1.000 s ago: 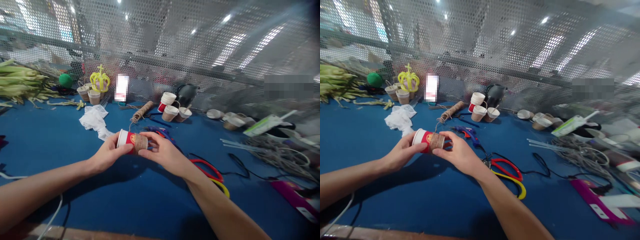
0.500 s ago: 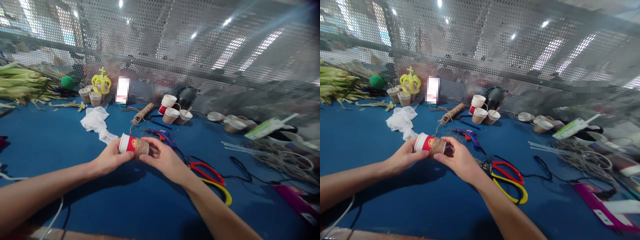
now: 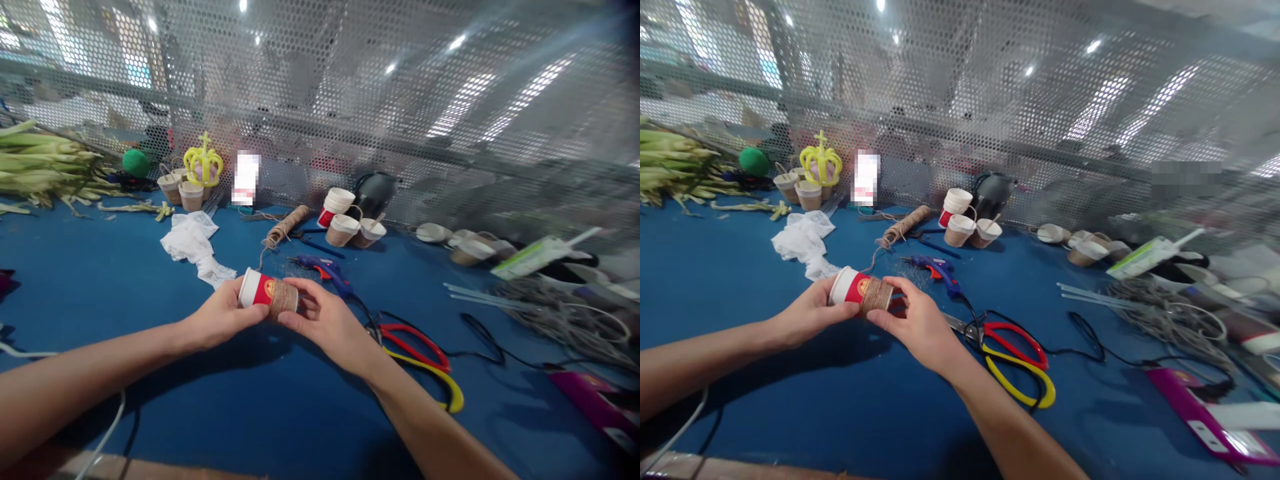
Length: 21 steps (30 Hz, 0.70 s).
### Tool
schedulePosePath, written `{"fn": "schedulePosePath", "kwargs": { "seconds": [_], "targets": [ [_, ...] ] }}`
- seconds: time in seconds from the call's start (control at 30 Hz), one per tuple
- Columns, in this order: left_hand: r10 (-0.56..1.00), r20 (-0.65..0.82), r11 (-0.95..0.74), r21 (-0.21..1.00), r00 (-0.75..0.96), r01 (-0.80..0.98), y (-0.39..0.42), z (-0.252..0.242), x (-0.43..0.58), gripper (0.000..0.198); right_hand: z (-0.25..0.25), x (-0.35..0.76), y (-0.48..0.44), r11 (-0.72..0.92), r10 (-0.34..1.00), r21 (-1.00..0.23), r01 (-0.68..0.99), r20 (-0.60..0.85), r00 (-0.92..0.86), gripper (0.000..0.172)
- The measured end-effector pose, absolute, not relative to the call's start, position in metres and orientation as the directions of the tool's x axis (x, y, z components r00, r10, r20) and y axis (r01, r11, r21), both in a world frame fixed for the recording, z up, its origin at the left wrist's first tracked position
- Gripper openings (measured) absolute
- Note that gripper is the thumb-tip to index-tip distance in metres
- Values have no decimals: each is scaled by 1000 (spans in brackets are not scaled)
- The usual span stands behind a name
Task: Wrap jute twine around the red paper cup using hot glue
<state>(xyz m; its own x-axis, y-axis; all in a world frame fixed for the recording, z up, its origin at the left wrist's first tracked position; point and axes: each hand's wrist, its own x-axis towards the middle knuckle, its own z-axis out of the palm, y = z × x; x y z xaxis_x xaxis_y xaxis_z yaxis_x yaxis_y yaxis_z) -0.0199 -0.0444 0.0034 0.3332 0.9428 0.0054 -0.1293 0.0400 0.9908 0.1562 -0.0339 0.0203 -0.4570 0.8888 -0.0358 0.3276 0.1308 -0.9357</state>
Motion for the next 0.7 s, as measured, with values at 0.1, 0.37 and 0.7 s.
{"fn": "schedulePosePath", "kwargs": {
  "seconds": [0.1, 0.37, 0.7],
  "targets": [
    [935, 17, 36, 989, 354, -141, -44, 4, -21, 21, 20, 157, -34, 127, 886, -938, 324, -39, -461, 51],
    [943, -2, 48, 990, 333, -131, -45, 4, -19, 17, 22, 157, -36, 136, 892, -927, 349, -39, -450, 50],
    [913, -16, 137, 954, 408, -268, -32, 6, -32, 25, 17, 155, -37, 452, 875, -720, 526, 246, -416, 46]
  ]
}}
